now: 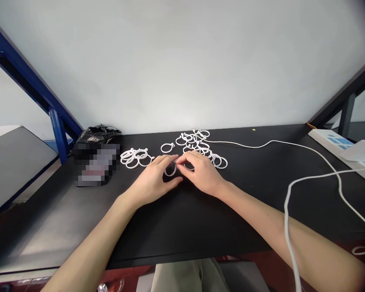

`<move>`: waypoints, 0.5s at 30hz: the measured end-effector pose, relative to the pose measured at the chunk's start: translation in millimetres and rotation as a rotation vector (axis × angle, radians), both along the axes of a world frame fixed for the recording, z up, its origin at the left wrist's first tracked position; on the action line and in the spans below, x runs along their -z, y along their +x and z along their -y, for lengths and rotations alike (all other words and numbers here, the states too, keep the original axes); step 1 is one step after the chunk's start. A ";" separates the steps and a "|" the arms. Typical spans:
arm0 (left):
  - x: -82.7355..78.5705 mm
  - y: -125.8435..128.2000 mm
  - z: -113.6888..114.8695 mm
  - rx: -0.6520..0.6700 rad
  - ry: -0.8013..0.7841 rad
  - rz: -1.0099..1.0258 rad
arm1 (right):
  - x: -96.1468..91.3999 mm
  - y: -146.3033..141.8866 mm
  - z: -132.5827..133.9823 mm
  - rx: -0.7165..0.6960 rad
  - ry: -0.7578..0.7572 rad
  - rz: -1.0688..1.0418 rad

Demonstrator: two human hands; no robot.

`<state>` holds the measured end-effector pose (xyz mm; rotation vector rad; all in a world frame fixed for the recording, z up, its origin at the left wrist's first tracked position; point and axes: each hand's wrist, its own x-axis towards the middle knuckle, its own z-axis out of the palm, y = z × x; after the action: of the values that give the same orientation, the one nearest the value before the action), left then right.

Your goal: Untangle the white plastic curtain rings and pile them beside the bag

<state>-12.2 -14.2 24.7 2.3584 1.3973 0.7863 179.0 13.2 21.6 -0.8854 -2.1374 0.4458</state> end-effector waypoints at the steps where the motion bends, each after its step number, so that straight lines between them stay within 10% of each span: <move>1: 0.6 0.8 -0.4 -0.009 0.004 0.008 | 0.1 0.0 0.0 0.005 -0.012 -0.018; 15: -6.4 -1.2 -2.0 -0.115 -0.119 0.124 | -1.5 4.8 -3.3 0.022 0.016 -0.050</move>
<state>-13.4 -12.1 31.1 2.1195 1.4942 0.8397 183.8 16.5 23.1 -0.8791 -2.0814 0.4342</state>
